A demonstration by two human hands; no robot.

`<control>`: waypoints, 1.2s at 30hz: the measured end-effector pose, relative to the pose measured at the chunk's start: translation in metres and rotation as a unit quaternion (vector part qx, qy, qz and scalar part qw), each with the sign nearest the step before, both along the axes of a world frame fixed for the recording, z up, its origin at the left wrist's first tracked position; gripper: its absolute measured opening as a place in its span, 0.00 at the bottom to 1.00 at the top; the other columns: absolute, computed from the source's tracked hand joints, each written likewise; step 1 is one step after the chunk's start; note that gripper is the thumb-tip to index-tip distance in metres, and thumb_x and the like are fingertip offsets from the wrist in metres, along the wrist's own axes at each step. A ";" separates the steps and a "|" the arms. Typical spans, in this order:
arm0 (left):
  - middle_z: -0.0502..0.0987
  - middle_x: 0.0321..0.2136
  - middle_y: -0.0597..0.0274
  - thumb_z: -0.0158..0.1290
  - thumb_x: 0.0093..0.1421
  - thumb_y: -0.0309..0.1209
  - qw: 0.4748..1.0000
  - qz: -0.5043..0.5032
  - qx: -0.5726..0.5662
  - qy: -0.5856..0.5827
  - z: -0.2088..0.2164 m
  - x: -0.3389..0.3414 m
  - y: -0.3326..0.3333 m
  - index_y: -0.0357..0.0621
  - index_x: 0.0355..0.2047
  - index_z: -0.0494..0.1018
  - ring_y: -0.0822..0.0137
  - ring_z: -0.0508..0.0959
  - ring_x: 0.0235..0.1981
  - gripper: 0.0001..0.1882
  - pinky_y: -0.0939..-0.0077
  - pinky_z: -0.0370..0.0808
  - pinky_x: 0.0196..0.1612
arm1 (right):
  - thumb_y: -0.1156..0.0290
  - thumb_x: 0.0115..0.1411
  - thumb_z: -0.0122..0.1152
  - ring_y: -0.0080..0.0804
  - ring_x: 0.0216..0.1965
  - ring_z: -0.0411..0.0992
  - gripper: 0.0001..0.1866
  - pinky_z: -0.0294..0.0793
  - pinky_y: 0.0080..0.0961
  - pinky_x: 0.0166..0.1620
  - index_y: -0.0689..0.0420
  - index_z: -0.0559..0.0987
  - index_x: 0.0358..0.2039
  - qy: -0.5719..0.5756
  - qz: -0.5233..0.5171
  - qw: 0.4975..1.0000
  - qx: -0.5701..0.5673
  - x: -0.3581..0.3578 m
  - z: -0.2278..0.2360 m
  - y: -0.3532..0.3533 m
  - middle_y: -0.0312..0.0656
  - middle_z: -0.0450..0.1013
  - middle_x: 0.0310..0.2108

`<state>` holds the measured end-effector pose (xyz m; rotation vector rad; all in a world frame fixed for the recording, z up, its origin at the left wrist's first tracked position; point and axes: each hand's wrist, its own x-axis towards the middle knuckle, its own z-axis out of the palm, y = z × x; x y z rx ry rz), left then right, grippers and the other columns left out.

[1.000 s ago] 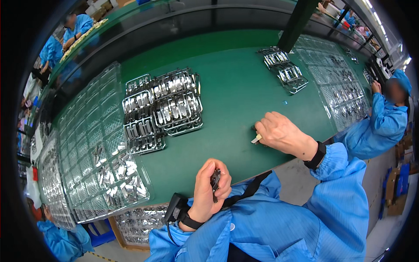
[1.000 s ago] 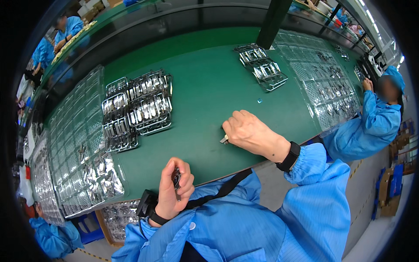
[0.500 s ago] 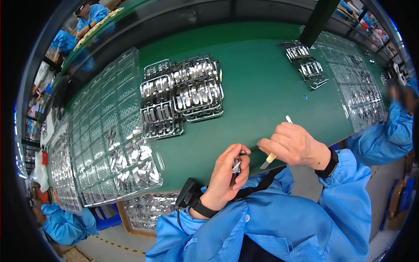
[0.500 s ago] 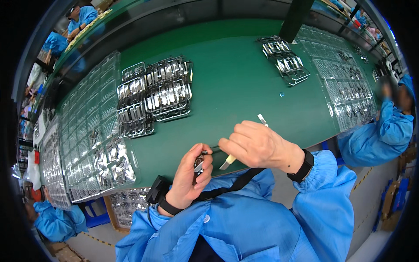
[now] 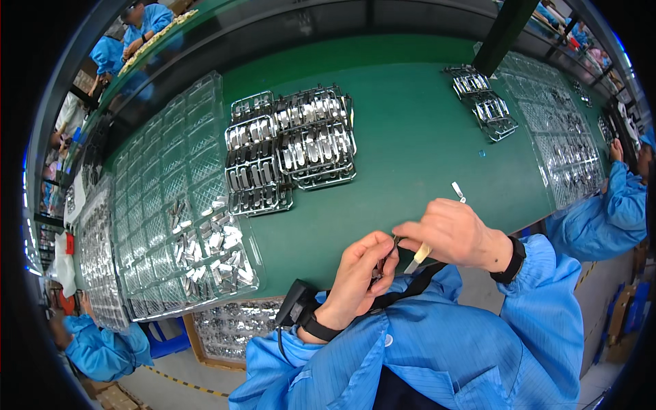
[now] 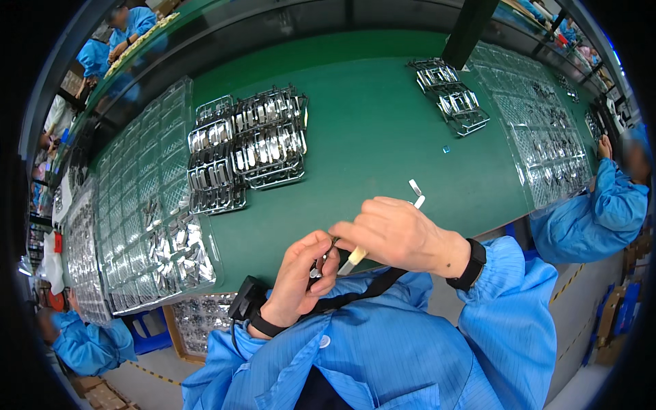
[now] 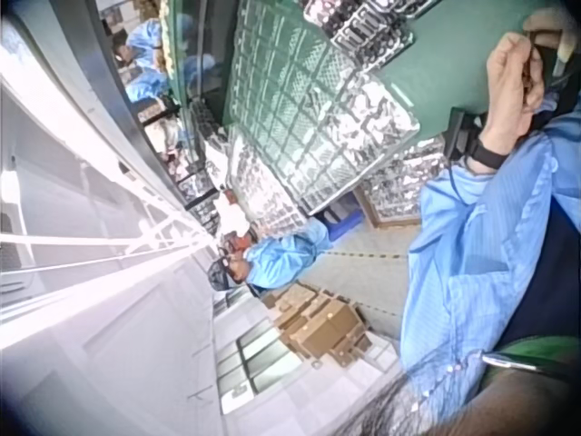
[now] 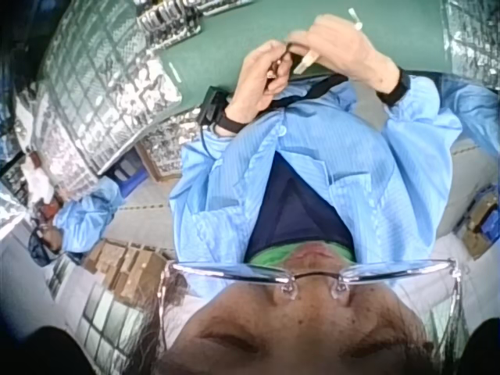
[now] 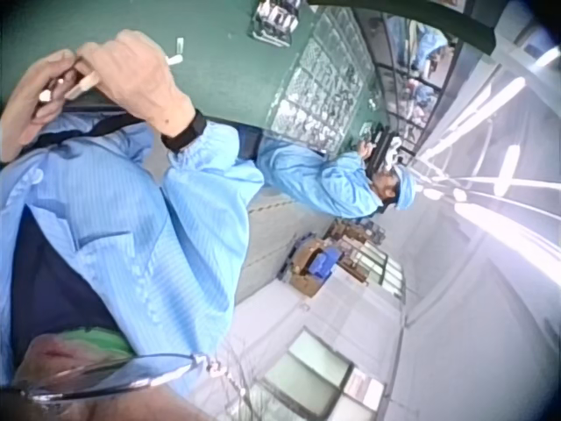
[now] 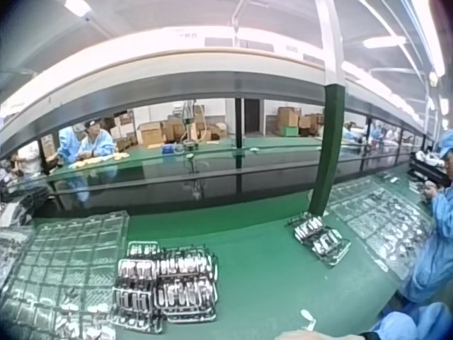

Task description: The person is assembling small metal components on a factory assembly line, inserting pins into small metal plates.

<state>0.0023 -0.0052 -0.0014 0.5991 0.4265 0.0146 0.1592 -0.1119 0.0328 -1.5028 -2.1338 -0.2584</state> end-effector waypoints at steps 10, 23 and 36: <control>0.60 0.16 0.70 0.41 0.64 0.33 0.999 -0.013 0.035 -0.027 -0.003 -0.001 -0.001 0.41 0.30 0.65 0.83 0.55 0.08 0.10 0.89 0.48 0.11 | 0.73 0.51 0.61 0.20 0.23 0.67 0.08 0.65 0.19 0.26 0.59 0.76 0.32 0.525 -0.168 0.809 -0.206 -0.022 -0.007 0.001 0.36 0.69 0.21; 0.59 0.16 0.72 0.40 0.65 0.34 0.994 0.049 0.093 -0.027 -0.007 -0.001 -0.003 0.41 0.31 0.64 0.84 0.54 0.10 0.10 0.89 0.48 0.11 | 0.71 0.52 0.57 0.38 0.24 0.61 0.07 0.61 0.29 0.27 0.59 0.71 0.30 0.309 -0.184 0.930 -0.078 -0.031 -0.028 -0.006 0.41 0.64 0.22; 0.58 0.16 0.71 0.39 0.65 0.33 0.993 0.047 0.099 -0.038 -0.007 -0.002 -0.003 0.41 0.31 0.63 0.83 0.54 0.10 0.09 0.89 0.48 0.11 | 0.72 0.52 0.58 0.37 0.24 0.61 0.06 0.61 0.29 0.27 0.59 0.72 0.28 0.306 -0.193 0.931 -0.060 -0.033 -0.033 -0.004 0.40 0.64 0.21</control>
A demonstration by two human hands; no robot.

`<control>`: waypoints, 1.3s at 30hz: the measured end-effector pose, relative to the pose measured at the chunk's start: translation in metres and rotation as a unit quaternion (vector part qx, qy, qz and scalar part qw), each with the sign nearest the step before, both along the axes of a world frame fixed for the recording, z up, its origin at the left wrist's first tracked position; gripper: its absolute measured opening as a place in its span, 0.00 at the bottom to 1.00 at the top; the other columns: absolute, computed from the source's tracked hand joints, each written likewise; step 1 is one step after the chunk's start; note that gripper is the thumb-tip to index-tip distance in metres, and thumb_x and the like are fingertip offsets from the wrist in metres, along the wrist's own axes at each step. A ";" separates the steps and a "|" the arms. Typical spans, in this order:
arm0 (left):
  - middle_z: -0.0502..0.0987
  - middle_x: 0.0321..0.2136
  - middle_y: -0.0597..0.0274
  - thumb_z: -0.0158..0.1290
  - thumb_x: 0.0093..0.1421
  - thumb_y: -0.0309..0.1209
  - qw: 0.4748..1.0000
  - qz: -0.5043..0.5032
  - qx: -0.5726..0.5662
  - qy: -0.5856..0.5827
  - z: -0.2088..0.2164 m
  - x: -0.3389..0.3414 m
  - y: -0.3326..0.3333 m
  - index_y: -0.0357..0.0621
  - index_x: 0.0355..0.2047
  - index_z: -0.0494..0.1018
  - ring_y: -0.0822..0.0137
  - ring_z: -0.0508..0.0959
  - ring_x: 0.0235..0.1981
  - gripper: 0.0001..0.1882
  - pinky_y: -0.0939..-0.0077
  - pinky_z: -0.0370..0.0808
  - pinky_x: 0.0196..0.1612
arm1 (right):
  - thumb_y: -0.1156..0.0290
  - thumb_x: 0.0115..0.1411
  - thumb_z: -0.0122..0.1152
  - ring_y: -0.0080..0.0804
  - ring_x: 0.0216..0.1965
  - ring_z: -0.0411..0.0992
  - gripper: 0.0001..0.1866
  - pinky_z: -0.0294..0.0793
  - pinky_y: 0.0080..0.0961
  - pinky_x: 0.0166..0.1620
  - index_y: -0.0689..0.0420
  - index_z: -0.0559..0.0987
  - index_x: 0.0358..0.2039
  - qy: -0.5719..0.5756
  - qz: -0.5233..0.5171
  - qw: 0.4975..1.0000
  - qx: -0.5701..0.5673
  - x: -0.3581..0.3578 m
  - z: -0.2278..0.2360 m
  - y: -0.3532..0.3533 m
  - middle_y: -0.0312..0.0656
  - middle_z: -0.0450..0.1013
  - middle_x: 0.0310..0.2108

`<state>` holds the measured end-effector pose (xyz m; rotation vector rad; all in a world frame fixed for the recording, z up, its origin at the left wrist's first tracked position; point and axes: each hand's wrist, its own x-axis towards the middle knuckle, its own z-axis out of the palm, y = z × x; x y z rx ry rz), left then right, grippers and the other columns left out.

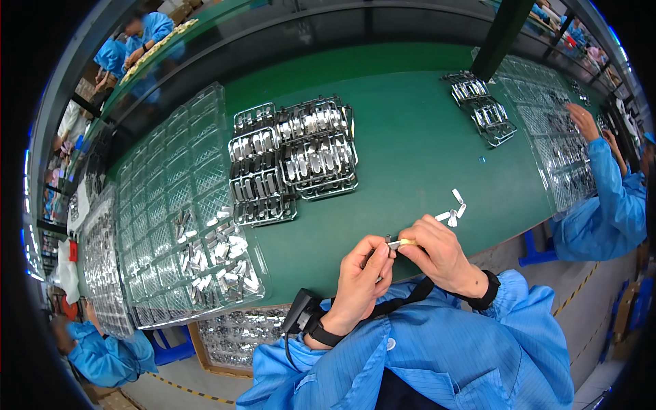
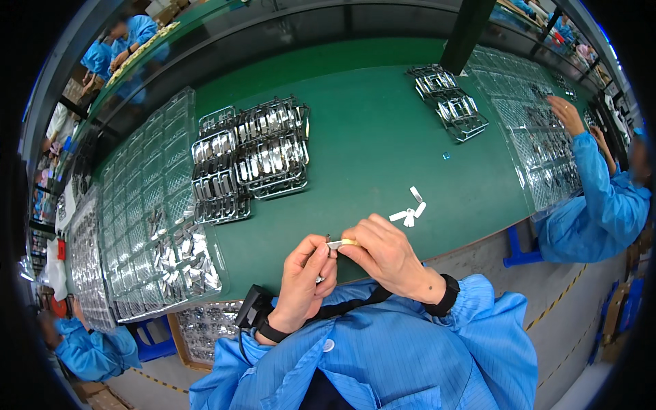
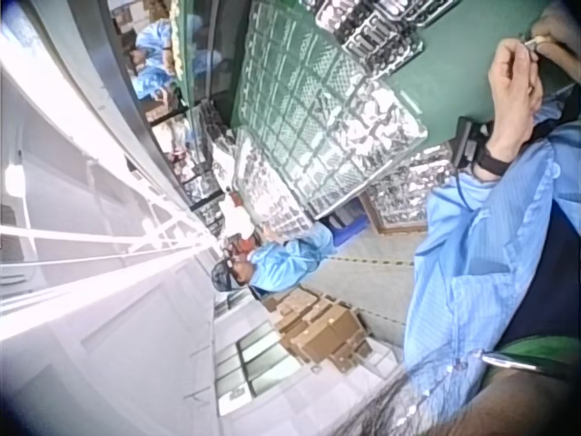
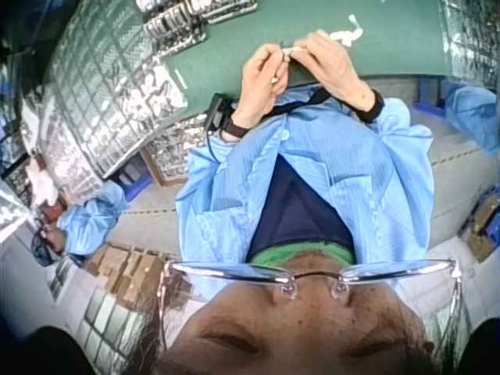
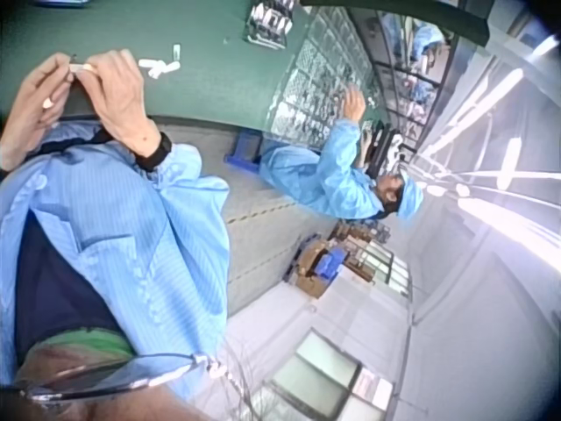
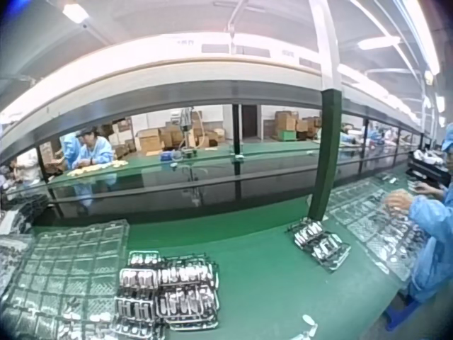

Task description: The person is assembling small metal components on a factory assembly line, inserting pins into small metal plates.

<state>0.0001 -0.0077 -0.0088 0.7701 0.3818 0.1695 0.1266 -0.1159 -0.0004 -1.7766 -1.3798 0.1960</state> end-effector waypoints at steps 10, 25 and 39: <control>0.56 0.16 0.72 0.39 0.65 0.32 1.000 -0.005 -0.009 -0.025 0.004 -0.002 -0.001 0.41 0.30 0.62 0.83 0.52 0.10 0.09 0.88 0.47 0.12 | 0.71 0.54 0.56 0.38 0.24 0.60 0.07 0.60 0.30 0.28 0.60 0.71 0.28 0.049 -0.008 0.999 0.006 -0.007 -0.004 -0.001 0.41 0.62 0.21; 0.55 0.15 0.71 0.42 0.63 0.33 0.998 0.018 0.020 -0.062 0.016 -0.020 -0.011 0.41 0.30 0.62 0.83 0.52 0.10 0.08 0.88 0.47 0.12 | 0.75 0.55 0.54 0.35 0.25 0.62 0.04 0.62 0.26 0.27 0.61 0.71 0.28 0.229 -0.220 0.948 -0.026 0.013 0.010 0.007 0.40 0.64 0.21; 0.55 0.12 0.75 0.41 0.64 0.33 0.999 0.052 0.008 -0.003 0.008 -0.011 -0.002 0.40 0.29 0.64 0.84 0.52 0.10 0.10 0.87 0.46 0.12 | 0.68 0.58 0.53 0.30 0.24 0.61 0.09 0.61 0.25 0.27 0.61 0.72 0.31 0.137 -0.082 0.985 -0.059 -0.001 0.003 0.010 0.40 0.63 0.21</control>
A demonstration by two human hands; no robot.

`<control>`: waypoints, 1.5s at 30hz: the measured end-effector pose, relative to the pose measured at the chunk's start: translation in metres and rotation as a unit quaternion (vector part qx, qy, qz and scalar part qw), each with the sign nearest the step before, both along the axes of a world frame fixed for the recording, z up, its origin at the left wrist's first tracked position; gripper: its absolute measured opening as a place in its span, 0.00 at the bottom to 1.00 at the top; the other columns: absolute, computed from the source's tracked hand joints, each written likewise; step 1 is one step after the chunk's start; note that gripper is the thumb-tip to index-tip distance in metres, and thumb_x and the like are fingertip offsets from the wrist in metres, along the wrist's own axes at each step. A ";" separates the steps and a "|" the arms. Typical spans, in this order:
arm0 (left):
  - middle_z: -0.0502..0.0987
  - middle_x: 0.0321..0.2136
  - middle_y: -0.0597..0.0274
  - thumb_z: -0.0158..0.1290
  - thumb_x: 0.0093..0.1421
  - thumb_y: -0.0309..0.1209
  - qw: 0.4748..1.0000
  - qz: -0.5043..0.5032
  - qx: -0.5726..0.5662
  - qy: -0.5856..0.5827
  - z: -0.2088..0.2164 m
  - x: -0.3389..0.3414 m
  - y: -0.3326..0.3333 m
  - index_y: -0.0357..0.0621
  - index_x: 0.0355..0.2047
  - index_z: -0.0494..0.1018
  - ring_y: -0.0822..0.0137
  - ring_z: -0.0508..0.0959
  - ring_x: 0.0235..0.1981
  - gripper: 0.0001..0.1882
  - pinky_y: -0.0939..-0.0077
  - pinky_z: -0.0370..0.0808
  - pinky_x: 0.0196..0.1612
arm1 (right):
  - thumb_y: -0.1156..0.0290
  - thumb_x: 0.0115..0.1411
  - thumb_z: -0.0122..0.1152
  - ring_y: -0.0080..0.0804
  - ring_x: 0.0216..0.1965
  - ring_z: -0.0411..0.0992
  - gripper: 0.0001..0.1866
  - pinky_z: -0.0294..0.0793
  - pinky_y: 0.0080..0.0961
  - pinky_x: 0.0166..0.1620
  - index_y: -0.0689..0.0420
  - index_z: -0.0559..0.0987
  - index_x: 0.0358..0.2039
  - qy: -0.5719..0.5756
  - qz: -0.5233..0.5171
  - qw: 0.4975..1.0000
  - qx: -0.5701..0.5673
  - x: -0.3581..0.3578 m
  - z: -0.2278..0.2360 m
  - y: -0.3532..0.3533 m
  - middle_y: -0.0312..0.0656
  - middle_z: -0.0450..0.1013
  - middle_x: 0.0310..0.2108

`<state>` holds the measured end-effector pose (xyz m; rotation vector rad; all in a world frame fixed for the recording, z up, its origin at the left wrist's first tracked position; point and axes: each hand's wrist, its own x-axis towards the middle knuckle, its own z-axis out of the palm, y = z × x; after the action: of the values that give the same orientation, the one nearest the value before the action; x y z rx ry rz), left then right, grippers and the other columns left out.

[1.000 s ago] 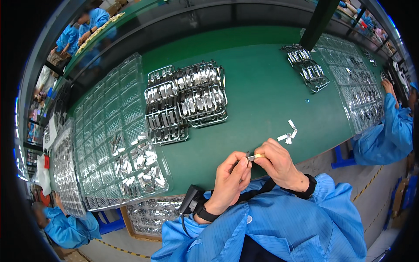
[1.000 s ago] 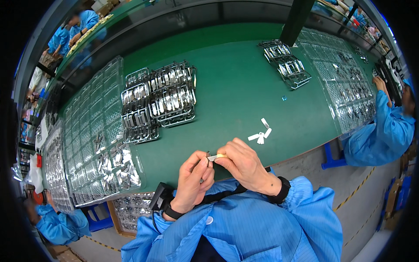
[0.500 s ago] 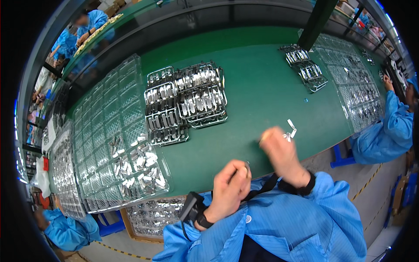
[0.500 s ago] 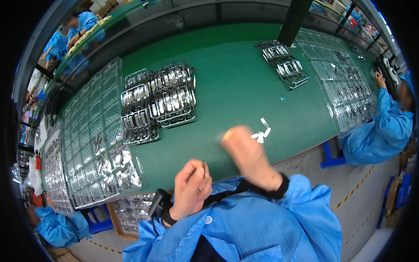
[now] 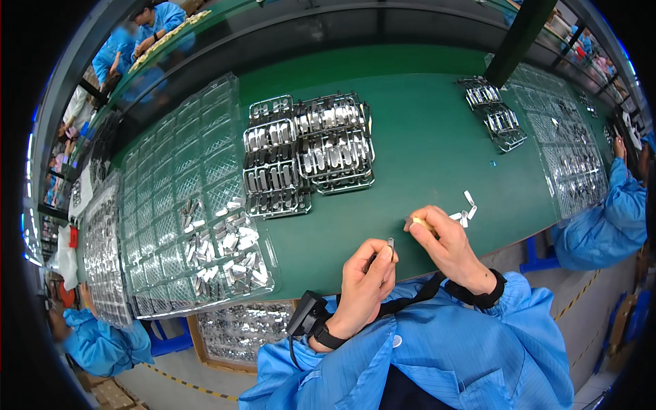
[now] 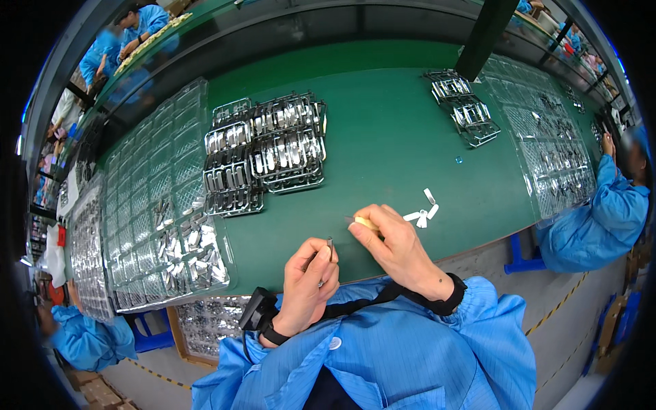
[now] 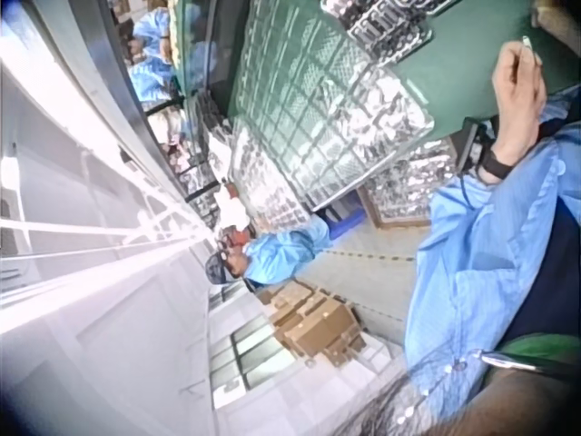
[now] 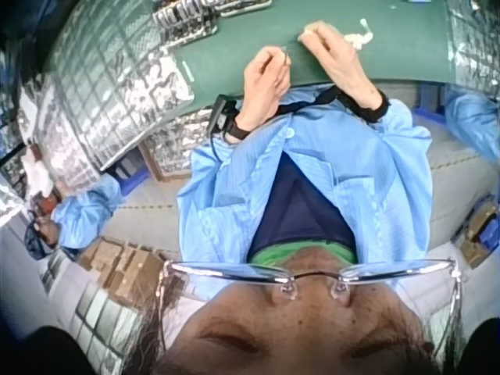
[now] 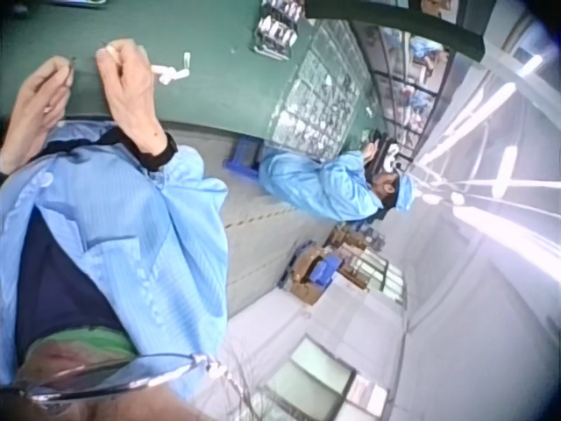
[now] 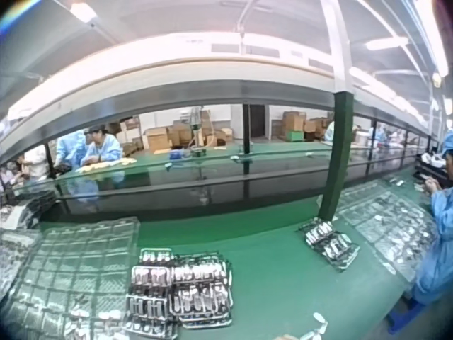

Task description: The person is assembling small metal components on a factory assembly line, inserting pins into small metal plates.

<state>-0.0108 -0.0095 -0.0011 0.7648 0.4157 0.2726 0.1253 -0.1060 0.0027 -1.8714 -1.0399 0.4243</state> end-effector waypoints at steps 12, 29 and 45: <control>0.59 0.14 0.76 0.45 0.62 0.35 0.999 -0.016 -0.020 -0.026 -0.017 0.002 -0.004 0.44 0.30 0.67 0.85 0.55 0.12 0.09 0.89 0.48 0.14 | 0.78 0.56 0.53 0.19 0.26 0.68 0.02 0.67 0.16 0.29 0.63 0.73 0.29 0.268 0.010 0.962 0.059 -0.020 0.005 0.010 0.37 0.71 0.25; 0.57 0.09 0.74 0.44 0.60 0.34 0.917 0.365 0.141 0.082 0.019 -0.110 0.142 0.46 0.29 0.67 0.81 0.53 0.09 0.06 0.86 0.46 0.11 | 0.74 0.59 0.49 0.11 0.20 0.50 0.07 0.45 0.14 0.23 0.62 0.74 0.28 0.160 0.018 0.986 0.047 -0.026 0.001 0.018 0.26 0.59 0.18; 0.70 0.21 0.65 0.47 0.57 0.32 0.775 0.563 0.243 0.153 -0.014 -0.212 0.284 0.41 0.24 0.69 0.73 0.70 0.23 0.09 0.78 0.68 0.31 | 0.69 0.59 0.51 0.14 0.21 0.50 0.09 0.46 0.14 0.24 0.62 0.73 0.26 0.178 0.026 0.984 0.011 -0.038 -0.005 0.026 0.27 0.56 0.18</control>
<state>-0.2227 0.2742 -0.0152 0.9943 1.1340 1.4494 0.0874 -0.0799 -0.0028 -1.6730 -0.8476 0.7459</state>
